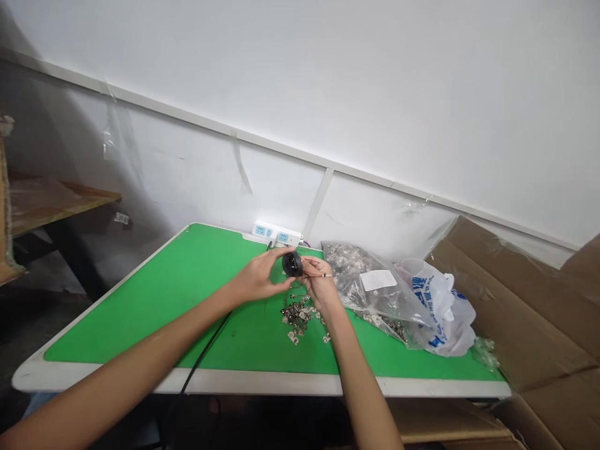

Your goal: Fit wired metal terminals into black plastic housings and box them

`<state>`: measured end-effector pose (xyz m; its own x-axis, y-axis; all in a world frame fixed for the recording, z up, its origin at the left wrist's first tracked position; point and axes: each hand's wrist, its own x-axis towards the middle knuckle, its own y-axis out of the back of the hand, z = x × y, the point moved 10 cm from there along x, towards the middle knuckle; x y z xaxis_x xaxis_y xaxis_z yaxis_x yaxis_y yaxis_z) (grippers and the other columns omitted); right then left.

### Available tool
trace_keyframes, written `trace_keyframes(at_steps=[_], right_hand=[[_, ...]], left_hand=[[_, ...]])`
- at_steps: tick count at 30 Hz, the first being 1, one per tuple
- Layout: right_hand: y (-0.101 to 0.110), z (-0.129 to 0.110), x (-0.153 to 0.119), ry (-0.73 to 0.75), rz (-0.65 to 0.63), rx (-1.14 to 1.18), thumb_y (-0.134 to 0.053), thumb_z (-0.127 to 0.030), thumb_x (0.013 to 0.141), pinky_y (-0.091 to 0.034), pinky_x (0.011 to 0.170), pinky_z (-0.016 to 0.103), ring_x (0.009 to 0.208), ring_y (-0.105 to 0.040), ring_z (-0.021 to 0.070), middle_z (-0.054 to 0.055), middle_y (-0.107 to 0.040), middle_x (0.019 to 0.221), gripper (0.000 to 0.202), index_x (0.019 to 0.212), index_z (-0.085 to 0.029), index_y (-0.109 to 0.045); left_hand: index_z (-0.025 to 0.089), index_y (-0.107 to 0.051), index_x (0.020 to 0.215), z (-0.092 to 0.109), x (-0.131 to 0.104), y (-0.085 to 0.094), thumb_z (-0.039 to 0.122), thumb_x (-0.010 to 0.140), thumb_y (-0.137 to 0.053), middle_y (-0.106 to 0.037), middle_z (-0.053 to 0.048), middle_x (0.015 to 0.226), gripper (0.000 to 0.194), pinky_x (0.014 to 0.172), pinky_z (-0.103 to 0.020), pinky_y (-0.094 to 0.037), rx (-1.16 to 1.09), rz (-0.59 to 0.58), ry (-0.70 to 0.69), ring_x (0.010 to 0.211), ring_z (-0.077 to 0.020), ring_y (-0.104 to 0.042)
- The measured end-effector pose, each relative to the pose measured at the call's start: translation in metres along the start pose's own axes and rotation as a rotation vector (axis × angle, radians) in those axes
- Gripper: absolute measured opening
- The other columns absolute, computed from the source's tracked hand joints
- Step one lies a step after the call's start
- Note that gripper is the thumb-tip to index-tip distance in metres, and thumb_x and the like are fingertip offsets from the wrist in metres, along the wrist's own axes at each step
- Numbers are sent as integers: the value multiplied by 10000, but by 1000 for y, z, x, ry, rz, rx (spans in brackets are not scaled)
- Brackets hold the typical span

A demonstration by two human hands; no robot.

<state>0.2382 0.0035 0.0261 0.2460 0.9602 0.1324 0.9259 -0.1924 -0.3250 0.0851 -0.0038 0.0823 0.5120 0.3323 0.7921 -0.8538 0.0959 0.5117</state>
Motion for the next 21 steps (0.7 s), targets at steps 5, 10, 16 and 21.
trace_keyframes(at_steps=[5,10,16,21], right_hand=[[2,0,-1,-4,30,-2,-1007,-429,516,-495,492,232,575,-596,131,5,-732,717,409,768,-202,-778],[-1,4,-1,-12,17,-9,-992,-437,562,-492,516,231,580,-593,122,-1,-726,733,403,802,-197,-774],[-1,6,-1,-17,34,-17,-965,-443,592,-515,539,252,607,-608,141,4,-720,749,384,813,-204,-761],[3,8,-1,-2,50,-46,-953,-465,596,-508,550,266,611,-616,152,21,-737,758,392,819,-197,-771]], left_hand=[[286,-448,1535,-7,-3,-6,306,910,-684,-654,-132,1458,668,1107,-559,-588,-26,-30,26,1299,-328,-679],[292,-442,1554,-9,-4,-7,252,888,-676,-627,-128,1501,706,1120,-575,-583,-49,-31,20,1332,-323,-663],[273,-446,1549,-9,-5,-6,259,882,-683,-642,-147,1477,708,1104,-571,-590,-29,-12,10,1319,-333,-671],[276,-445,1539,-10,-6,-8,249,875,-685,-634,-142,1485,706,1102,-575,-588,-33,-19,25,1319,-334,-669]])
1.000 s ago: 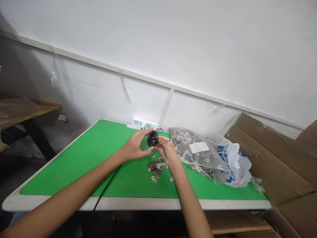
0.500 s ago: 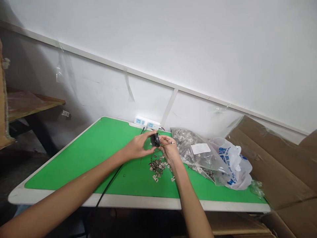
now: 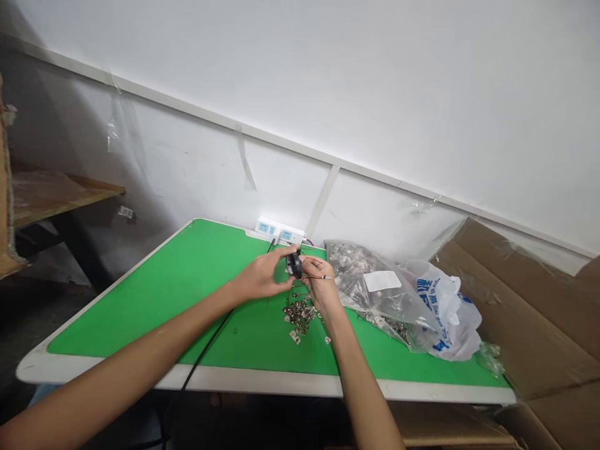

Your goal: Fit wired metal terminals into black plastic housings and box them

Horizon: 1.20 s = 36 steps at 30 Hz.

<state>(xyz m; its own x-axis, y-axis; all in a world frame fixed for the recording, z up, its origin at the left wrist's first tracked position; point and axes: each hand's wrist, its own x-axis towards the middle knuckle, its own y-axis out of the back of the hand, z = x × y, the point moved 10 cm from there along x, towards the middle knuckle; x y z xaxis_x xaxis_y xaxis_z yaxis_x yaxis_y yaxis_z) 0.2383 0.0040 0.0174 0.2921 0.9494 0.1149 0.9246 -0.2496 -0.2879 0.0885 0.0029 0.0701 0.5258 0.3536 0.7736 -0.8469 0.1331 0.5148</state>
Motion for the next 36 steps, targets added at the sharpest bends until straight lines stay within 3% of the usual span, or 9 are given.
trace_keyframes(at_steps=[5,16,21,25,30,34,36], right_hand=[[5,0,3,31,-2,-50,-954,-473,576,-472,530,265,574,-589,142,21,-742,735,392,782,-193,-775],[-4,2,0,-104,-143,-64,-967,-414,528,-510,483,235,513,-546,115,-2,-671,628,375,688,-189,-712],[5,12,4,-157,-137,-91,-966,-398,565,-525,461,214,489,-558,107,1,-687,620,352,724,-185,-736],[9,11,6,-137,-103,-32,-984,-423,581,-565,500,222,537,-614,121,24,-735,703,383,766,-187,-746],[21,-13,4,0,27,-41,-935,-529,656,-563,556,245,668,-698,154,38,-790,880,448,945,-219,-789],[14,-47,-3,279,-24,-399,-867,-490,742,-564,743,317,848,-721,211,44,-803,911,319,911,-227,-807],[10,-52,-5,338,-57,-555,-813,-490,792,-544,796,355,872,-716,235,59,-808,909,281,863,-218,-807]], left_hand=[[268,-468,1520,-4,-2,-2,262,856,-694,-654,-140,1450,701,1072,-555,-599,-14,-8,30,1287,-338,-685],[222,-547,1432,-7,-1,-3,300,814,-718,-727,-132,1273,646,946,-485,-638,-59,-46,104,1116,-317,-745],[231,-547,1421,-7,3,-6,331,840,-720,-748,-127,1242,614,909,-485,-648,-75,-117,85,1111,-321,-754],[238,-531,1412,-8,4,-4,305,846,-705,-721,-137,1324,596,935,-500,-639,-59,-77,109,1144,-331,-745],[254,-493,1421,-3,4,-3,286,847,-690,-691,-147,1368,607,969,-530,-629,-74,-64,99,1198,-347,-725],[281,-459,1449,2,5,-4,210,820,-668,-648,-140,1442,667,1054,-544,-593,-81,-108,53,1304,-345,-670],[280,-457,1451,2,6,-5,199,817,-660,-641,-141,1452,670,1060,-546,-589,-88,-123,47,1315,-347,-662]])
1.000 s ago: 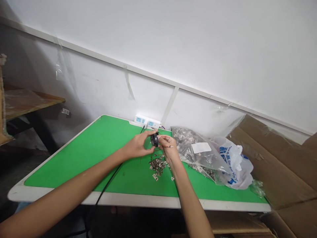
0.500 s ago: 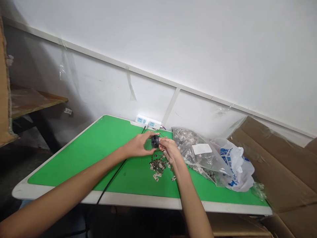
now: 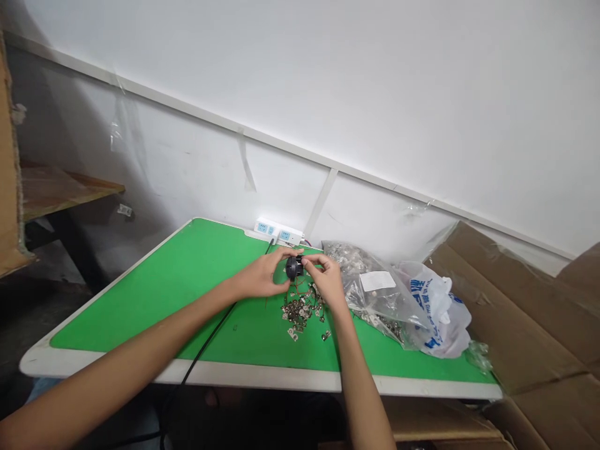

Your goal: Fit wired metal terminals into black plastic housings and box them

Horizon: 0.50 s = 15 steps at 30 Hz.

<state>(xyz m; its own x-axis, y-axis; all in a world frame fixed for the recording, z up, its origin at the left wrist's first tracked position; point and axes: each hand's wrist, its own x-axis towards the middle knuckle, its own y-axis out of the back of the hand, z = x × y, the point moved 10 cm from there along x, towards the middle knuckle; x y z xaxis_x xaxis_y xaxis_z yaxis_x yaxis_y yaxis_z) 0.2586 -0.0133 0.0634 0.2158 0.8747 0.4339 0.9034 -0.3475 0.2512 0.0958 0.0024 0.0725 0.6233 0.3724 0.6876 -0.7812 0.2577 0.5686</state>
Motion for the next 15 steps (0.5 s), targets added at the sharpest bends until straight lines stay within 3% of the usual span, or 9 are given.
trace_keyframes(at_steps=[6,15], right_hand=[[-10,2,-2,1,-123,-102,-759,-532,822,-475,702,332,753,-646,217,42,-759,818,316,821,-215,-765],[-28,21,-5,-201,-125,286,-836,-521,726,-440,600,274,659,-564,167,-15,-644,717,317,775,-238,-700]], left_hand=[[253,-453,1465,-3,0,-1,229,829,-660,-630,-155,1462,670,1061,-557,-575,-4,-33,29,1314,-361,-656],[267,-483,1443,-1,2,3,284,862,-690,-645,-132,1445,617,1053,-533,-570,-26,-6,58,1283,-338,-672]])
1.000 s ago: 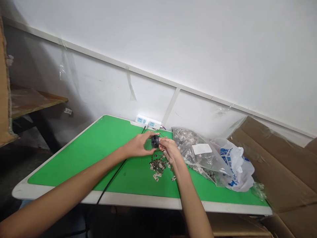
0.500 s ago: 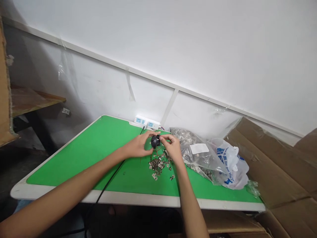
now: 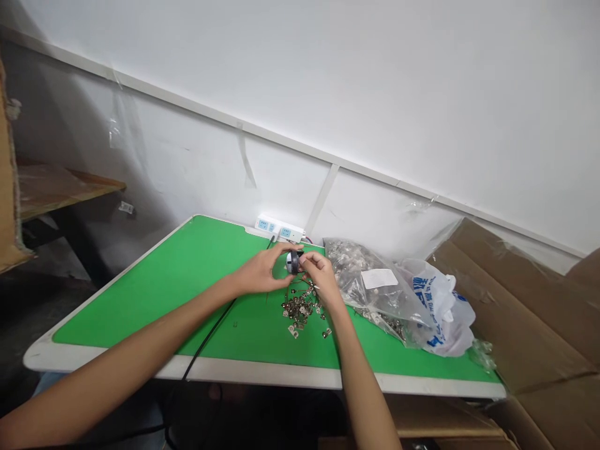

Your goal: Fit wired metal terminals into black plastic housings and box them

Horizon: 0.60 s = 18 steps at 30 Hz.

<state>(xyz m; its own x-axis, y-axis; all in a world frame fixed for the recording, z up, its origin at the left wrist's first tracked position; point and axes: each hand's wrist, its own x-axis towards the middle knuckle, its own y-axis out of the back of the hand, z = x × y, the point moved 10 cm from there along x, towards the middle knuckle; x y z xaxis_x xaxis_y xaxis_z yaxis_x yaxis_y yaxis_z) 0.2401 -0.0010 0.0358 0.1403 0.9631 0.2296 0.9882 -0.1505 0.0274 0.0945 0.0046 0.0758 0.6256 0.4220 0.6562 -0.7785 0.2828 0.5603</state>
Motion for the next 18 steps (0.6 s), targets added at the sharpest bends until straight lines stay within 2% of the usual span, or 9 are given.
trace_keyframes(at_steps=[5,9,18], right_hand=[[3,9,3,8,77,48,-831,-482,719,-348,515,249,547,-443,118,-45,-566,661,291,749,-234,-681],[0,10,3,16,53,44,-830,-466,731,-260,463,248,491,-385,106,-52,-541,612,281,754,-230,-679],[-3,14,2,-13,39,123,-887,-467,680,-306,448,234,492,-409,98,-48,-556,615,327,734,-217,-682]], left_hand=[[267,-488,1446,1,-1,-2,284,877,-676,-654,-135,1433,600,1060,-526,-566,4,14,-20,1296,-337,-667],[252,-471,1467,-2,-4,-5,254,869,-657,-652,-144,1437,626,1025,-531,-581,-9,15,-3,1254,-340,-692],[224,-465,1493,-7,-8,-12,292,881,-689,-680,-161,1367,655,944,-503,-601,-49,15,27,1195,-361,-715]])
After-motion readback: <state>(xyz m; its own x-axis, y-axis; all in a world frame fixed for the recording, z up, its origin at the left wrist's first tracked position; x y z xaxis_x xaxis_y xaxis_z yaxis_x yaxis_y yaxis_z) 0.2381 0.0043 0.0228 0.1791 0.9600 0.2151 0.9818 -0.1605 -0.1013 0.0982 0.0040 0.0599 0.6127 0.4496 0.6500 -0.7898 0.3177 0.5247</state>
